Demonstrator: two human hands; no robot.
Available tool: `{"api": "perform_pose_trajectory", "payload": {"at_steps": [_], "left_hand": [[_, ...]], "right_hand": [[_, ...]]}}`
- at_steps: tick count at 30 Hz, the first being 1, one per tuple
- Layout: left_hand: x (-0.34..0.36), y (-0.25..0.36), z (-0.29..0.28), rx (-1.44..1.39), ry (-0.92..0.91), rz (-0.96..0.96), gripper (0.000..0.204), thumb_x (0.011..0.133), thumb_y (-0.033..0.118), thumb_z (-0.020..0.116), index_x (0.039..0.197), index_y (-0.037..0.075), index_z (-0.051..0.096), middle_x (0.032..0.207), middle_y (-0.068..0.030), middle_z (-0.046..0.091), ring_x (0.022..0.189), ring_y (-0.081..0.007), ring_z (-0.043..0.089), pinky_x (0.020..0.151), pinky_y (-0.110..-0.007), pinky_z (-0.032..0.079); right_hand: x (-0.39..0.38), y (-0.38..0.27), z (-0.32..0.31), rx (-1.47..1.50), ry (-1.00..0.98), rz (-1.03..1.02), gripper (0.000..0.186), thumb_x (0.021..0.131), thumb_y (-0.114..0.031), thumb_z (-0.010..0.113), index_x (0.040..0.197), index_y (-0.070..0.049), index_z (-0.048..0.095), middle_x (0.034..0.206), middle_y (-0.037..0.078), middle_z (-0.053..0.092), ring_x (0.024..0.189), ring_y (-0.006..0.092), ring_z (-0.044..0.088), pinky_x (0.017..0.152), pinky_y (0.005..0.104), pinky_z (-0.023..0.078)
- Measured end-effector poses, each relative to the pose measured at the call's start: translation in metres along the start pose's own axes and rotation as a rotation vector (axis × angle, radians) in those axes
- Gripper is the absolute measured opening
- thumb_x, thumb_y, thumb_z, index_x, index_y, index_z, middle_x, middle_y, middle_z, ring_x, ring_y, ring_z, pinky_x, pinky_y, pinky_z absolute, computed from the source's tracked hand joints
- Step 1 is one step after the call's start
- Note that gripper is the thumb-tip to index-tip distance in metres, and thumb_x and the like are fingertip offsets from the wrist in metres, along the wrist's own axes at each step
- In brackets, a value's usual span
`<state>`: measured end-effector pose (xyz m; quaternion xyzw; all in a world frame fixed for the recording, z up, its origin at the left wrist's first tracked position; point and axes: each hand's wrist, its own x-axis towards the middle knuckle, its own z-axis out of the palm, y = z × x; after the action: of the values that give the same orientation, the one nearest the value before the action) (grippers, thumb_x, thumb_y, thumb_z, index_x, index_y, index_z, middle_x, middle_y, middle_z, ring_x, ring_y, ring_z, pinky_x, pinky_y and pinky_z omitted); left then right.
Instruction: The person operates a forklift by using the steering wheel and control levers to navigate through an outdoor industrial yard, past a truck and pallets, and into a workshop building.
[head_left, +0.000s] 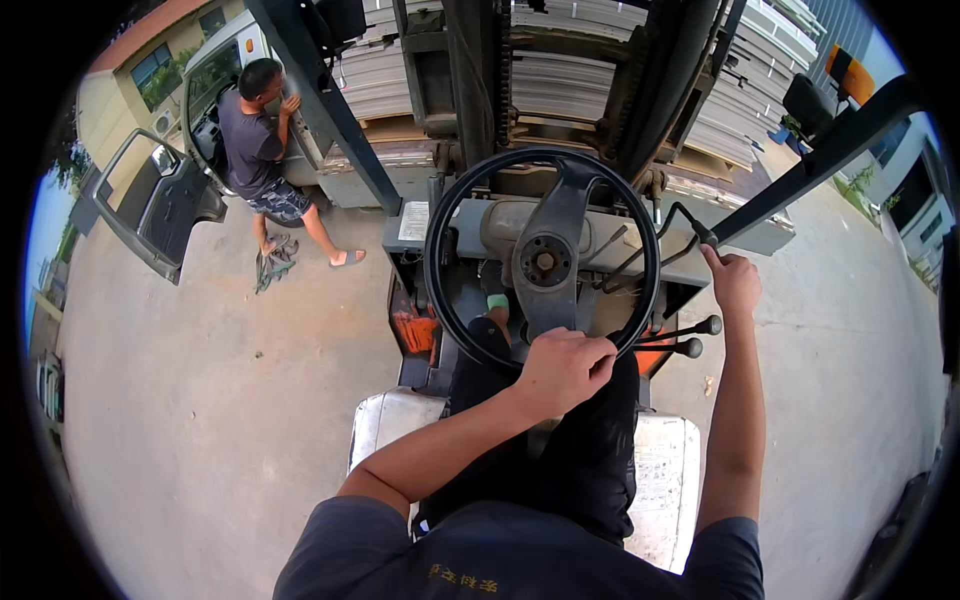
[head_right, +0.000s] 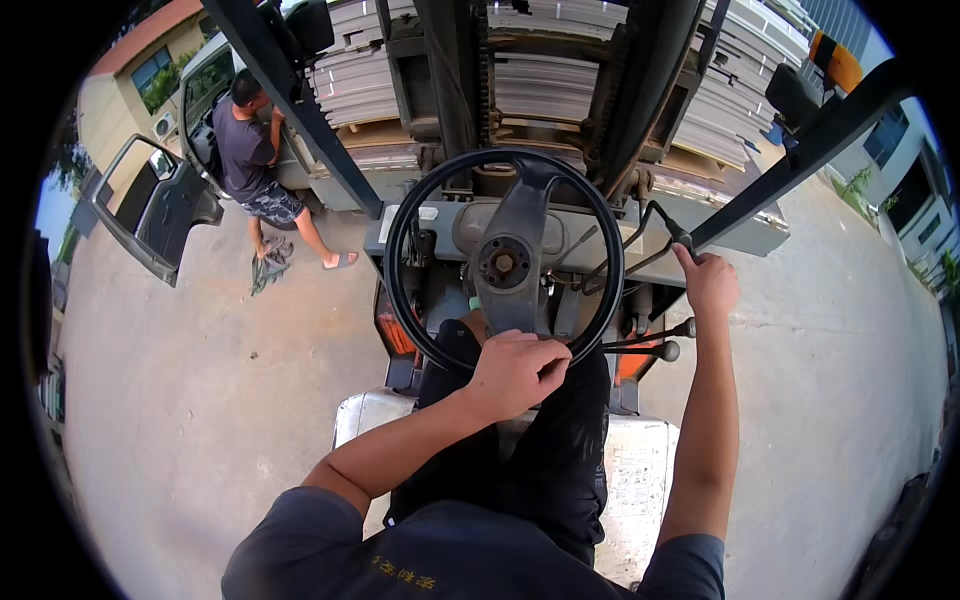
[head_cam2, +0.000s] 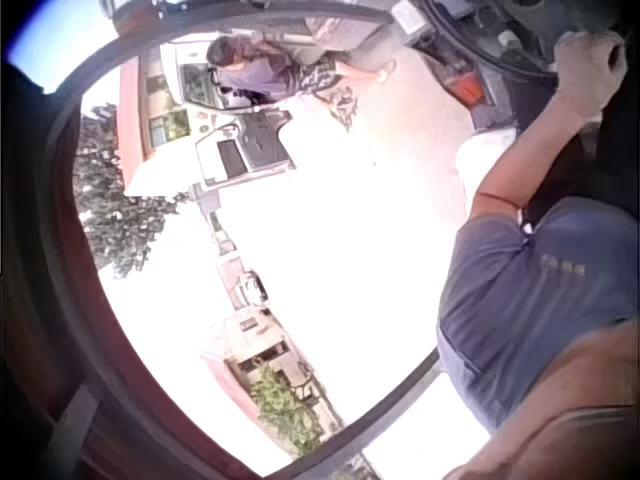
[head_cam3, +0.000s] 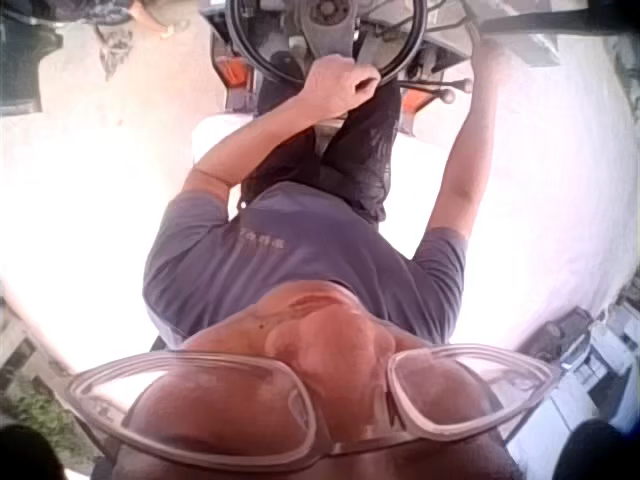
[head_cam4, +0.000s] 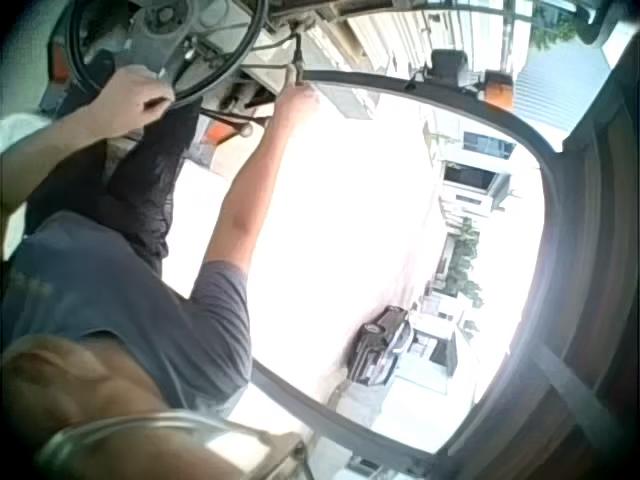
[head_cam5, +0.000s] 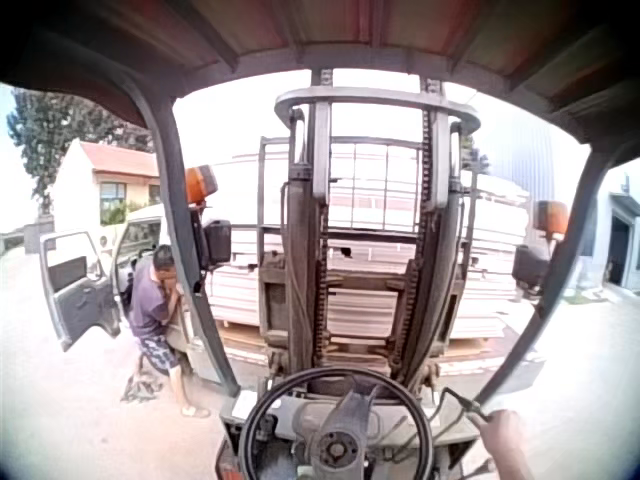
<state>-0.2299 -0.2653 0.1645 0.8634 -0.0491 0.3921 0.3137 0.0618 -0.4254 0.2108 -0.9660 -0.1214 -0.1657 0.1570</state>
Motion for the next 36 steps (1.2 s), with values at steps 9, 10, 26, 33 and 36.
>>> {"api": "perform_pose_trajectory", "payload": {"at_steps": [9,10,26,33,36], "left_hand": [[0.038,-0.103,-0.146,0.153,0.283,-0.265,0.008,0.089,0.005,0.071,0.096,0.004,0.074,0.071,-0.0097,0.07,0.061,-0.0219,0.067,0.059,-0.031,0.052],[0.079,-0.112,-0.154,0.203,0.319,-0.275,0.009,0.092,0.009,0.07,0.099,0.004,0.073,0.071,-0.0087,0.069,0.06,-0.0212,0.065,0.059,-0.03,0.051],[-0.017,-0.027,-0.031,0.012,0.119,0.007,0.015,0.077,-0.001,0.078,0.088,0.008,0.075,0.073,-0.0054,0.068,0.063,-0.023,0.065,0.058,-0.034,0.049],[0.013,-0.059,-0.071,0.066,0.302,-0.18,0.008,0.087,-0.001,0.073,0.094,0.002,0.075,0.073,-0.0082,0.067,0.059,-0.0155,0.062,0.056,-0.028,0.046],[0.016,-0.059,-0.074,0.085,0.288,-0.194,0.008,0.087,-0.001,0.073,0.094,0.002,0.075,0.074,-0.0081,0.068,0.059,-0.0152,0.062,0.056,-0.028,0.047]], "right_hand": [[-0.017,0.017,-0.034,0.011,0.062,-0.016,0.068,0.086,-0.075,0.066,0.092,-0.01,0.084,0.084,0.018,0.076,0.083,0.0387,0.074,0.074,0.0483,0.057],[-0.018,0.01,-0.036,-0.008,0.059,-0.009,0.067,0.087,-0.075,0.066,0.092,-0.01,0.084,0.084,0.018,0.076,0.084,0.0392,0.074,0.074,0.0483,0.057],[0.012,0.053,-0.022,-0.012,0.032,0.04,0.069,0.086,-0.076,0.065,0.09,-0.009,0.082,0.086,0.017,0.076,0.086,0.0379,0.074,0.076,0.0472,0.057],[0.019,0.052,-0.017,0.018,0.042,0.032,0.069,0.084,-0.075,0.067,0.089,-0.008,0.082,0.086,0.017,0.076,0.086,0.0377,0.074,0.077,0.0465,0.057],[0.02,0.054,-0.015,0.024,0.048,0.027,0.069,0.084,-0.075,0.068,0.089,-0.008,0.082,0.086,0.018,0.076,0.086,0.0379,0.074,0.077,0.0467,0.057]]}}
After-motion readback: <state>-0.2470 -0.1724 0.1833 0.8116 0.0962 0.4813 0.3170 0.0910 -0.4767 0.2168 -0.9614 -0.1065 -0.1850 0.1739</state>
